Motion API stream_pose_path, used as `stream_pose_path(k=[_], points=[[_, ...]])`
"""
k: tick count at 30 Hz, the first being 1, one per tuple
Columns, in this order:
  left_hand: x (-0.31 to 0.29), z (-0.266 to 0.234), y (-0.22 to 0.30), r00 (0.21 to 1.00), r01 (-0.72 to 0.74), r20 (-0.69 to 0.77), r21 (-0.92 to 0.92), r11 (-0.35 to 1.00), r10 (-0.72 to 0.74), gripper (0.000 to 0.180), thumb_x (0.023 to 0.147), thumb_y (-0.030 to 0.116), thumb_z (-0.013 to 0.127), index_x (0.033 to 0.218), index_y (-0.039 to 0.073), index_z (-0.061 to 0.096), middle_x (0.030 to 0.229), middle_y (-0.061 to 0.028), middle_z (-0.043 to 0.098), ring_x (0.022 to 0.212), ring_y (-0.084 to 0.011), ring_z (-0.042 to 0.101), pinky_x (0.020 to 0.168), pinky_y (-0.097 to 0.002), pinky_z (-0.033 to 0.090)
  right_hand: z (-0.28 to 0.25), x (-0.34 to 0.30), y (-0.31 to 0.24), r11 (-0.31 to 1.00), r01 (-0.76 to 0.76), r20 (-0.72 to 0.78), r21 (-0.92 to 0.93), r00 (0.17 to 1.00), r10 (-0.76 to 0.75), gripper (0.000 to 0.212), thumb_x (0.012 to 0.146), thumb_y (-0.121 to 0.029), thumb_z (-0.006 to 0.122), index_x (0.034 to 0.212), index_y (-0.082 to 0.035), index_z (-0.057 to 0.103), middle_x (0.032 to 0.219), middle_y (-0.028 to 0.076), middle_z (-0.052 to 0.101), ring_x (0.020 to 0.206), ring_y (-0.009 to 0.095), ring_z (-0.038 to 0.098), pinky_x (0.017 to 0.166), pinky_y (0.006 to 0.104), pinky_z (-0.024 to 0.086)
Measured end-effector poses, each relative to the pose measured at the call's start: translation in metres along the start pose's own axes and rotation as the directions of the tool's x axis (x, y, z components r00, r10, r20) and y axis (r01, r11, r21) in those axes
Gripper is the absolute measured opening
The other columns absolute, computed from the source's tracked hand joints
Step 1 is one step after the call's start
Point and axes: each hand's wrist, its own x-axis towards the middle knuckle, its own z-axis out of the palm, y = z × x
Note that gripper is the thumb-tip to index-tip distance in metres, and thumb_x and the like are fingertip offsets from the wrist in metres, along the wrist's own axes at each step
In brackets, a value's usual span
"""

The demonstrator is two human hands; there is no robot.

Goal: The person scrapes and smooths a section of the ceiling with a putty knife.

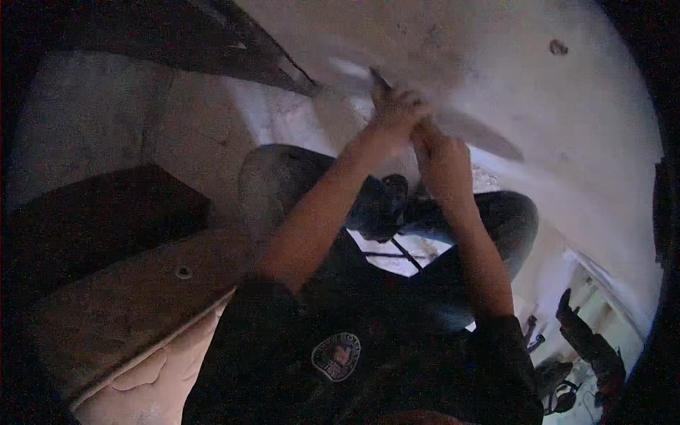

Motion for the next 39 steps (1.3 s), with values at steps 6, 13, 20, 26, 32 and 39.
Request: stream_pose_path(k=[6, 13, 20, 26, 32, 39], points=[[-0.002, 0.009, 0.017, 1.0, -0.025, -0.008, 0.042, 0.999, 0.025, 0.056, 0.066, 0.008, 0.074, 0.119, 0.022, 0.061, 0.132, -0.0125, 0.047, 0.131, -0.0357, 0.035, 0.103, -0.0668, 0.025, 0.0, -0.02, 0.02, 0.995, -0.099, -0.007, -0.014, 0.995, 0.099, 0.025, 0.091, -0.015, 0.063, 0.112, -0.003, 0.064, 0.082, 0.024, 0.066, 0.075, 0.041, 0.066, 0.062, 0.0437, 0.051], [0.006, -0.004, 0.009, 0.999, -0.029, -0.024, 0.055, 0.998, 0.03, 0.048, 0.065, 0.006, 0.073, 0.11, 0.02, 0.065, 0.122, -0.0066, 0.054, 0.125, -0.0348, 0.039, 0.103, -0.0603, 0.028, -0.003, -0.006, 0.001, 0.997, -0.069, -0.069, 0.038, 0.995, 0.072, 0.013, 0.093, -0.018, 0.059, 0.096, -0.006, 0.061, 0.073, 0.022, 0.064, 0.07, 0.043, 0.064, 0.061, 0.0505, 0.049], [0.004, 0.001, 0.008, 0.994, -0.113, 0.017, -0.001, 0.994, 0.113, 0.039, 0.067, 0.009, 0.072, 0.103, 0.022, 0.067, 0.116, -0.0069, 0.057, 0.12, -0.0348, 0.041, 0.103, -0.0581, 0.028, -0.004, -0.014, 0.006, 0.996, -0.073, -0.052, 0.053, 0.996, 0.076, 0.018, 0.093, -0.023, 0.059, 0.099, -0.006, 0.063, 0.074, 0.022, 0.065, 0.069, 0.043, 0.064, 0.061, 0.0515, 0.049], [0.003, 0.001, 0.001, 0.999, -0.023, -0.029, 0.123, 0.992, 0.027, 0.045, 0.061, 0.008, 0.076, 0.102, 0.025, 0.067, 0.117, -0.0034, 0.057, 0.121, -0.0326, 0.041, 0.097, -0.0716, 0.02, 0.008, -0.011, 0.011, 0.997, -0.043, -0.018, -0.062, 0.999, 0.042, 0.019, 0.093, -0.022, 0.059, 0.101, -0.004, 0.062, 0.07, 0.021, 0.065, 0.066, 0.041, 0.065, 0.062, 0.0532, 0.049], [0.002, -0.004, 0.014, 0.988, -0.13, -0.112, -0.178, 0.975, 0.111, 0.041, 0.064, 0.0, 0.074, 0.099, 0.018, 0.066, 0.11, -0.0069, 0.057, 0.119, -0.0321, 0.04, 0.101, -0.0549, 0.029, -0.005, -0.019, 0.001, 0.999, 0.018, -0.088, -0.034, 0.996, -0.021, 0.014, 0.093, -0.017, 0.057, 0.1, -0.005, 0.057, 0.067, 0.019, 0.064, 0.064, 0.039, 0.066, 0.056, 0.0499, 0.049], [0.004, -0.002, 0.009, 0.982, -0.147, -0.121, -0.02, 0.989, 0.143, 0.04, 0.063, 0.001, 0.074, 0.098, 0.017, 0.066, 0.114, -0.0026, 0.057, 0.12, -0.0305, 0.039, 0.102, -0.0451, 0.034, 0.006, -0.017, 0.006, 0.984, -0.065, -0.004, -0.167, 0.998, 0.065, 0.018, 0.095, -0.022, 0.056, 0.1, -0.005, 0.058, 0.07, 0.021, 0.064, 0.066, 0.04, 0.065, 0.056, 0.0504, 0.05]])
